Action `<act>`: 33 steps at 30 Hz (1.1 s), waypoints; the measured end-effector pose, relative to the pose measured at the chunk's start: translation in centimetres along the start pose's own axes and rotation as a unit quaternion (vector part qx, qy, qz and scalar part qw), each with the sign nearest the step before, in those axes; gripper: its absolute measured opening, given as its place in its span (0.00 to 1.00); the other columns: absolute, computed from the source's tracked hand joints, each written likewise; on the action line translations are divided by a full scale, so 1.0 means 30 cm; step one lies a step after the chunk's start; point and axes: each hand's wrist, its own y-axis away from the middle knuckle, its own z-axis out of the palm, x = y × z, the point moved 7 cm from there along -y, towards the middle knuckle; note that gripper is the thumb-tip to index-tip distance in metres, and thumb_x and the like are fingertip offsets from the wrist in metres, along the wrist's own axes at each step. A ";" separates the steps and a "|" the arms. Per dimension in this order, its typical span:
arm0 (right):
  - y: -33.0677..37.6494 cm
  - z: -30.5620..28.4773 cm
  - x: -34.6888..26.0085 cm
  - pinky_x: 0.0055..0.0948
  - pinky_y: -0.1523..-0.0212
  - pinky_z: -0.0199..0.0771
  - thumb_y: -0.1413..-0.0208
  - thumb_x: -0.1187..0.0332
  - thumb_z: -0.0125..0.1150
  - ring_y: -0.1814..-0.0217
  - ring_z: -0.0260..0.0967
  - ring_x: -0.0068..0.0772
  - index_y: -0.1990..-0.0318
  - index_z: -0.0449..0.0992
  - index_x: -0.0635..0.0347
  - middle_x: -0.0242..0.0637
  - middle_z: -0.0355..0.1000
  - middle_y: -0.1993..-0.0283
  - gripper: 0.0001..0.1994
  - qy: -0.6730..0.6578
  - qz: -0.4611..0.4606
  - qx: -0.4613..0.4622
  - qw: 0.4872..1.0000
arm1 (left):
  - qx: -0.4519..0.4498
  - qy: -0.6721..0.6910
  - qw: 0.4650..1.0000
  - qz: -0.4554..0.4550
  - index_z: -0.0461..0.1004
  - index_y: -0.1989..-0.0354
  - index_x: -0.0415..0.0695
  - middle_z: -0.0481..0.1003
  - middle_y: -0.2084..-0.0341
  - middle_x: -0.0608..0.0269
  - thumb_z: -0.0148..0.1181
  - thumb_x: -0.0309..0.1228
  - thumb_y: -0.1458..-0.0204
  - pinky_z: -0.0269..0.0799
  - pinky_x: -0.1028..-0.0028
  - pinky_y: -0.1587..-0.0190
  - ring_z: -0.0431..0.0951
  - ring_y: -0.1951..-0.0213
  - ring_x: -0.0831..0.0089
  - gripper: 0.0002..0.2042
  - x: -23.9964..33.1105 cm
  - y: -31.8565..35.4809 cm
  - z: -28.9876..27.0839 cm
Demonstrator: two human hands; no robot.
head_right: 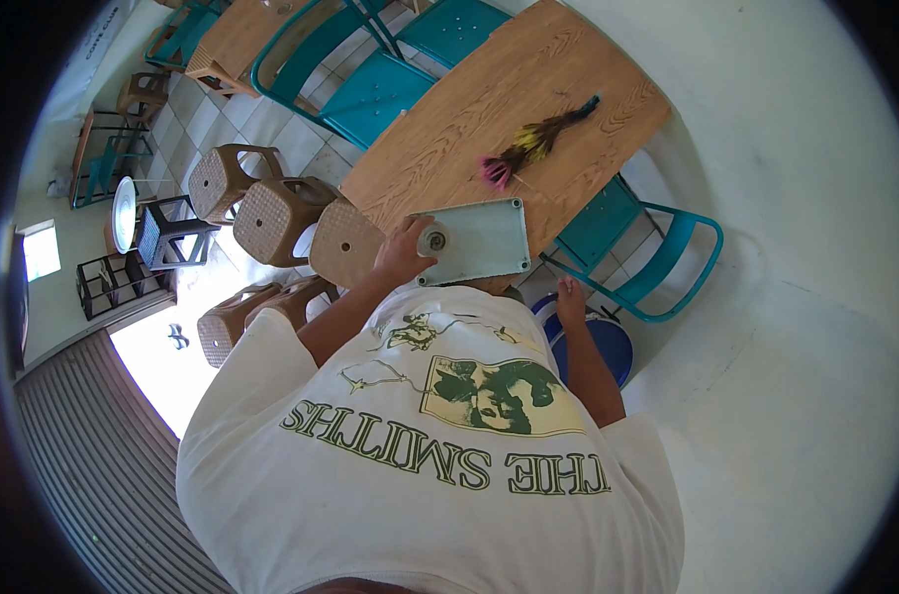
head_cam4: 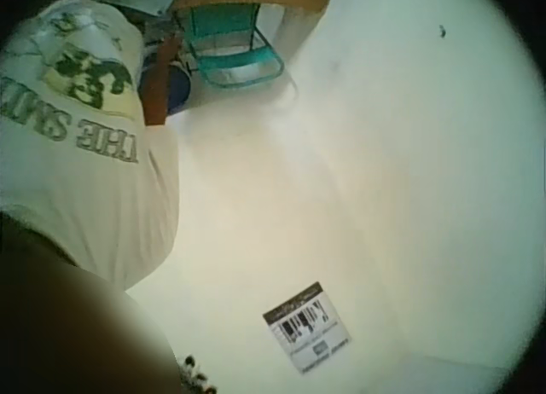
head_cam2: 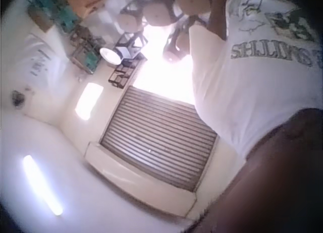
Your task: Gathering empty glasses and cups from cafe tables onto a tray.
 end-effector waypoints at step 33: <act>-0.138 0.216 -0.565 0.34 0.60 0.71 0.50 0.57 0.64 0.62 0.71 0.38 0.46 0.68 0.65 0.45 0.73 0.63 0.28 0.127 -0.108 -0.037 0.985 | 0.053 0.122 0.980 -0.150 0.51 0.36 0.43 0.67 0.53 0.46 0.65 0.29 0.60 0.68 0.60 0.51 0.71 0.53 0.51 0.40 -0.384 0.048 0.171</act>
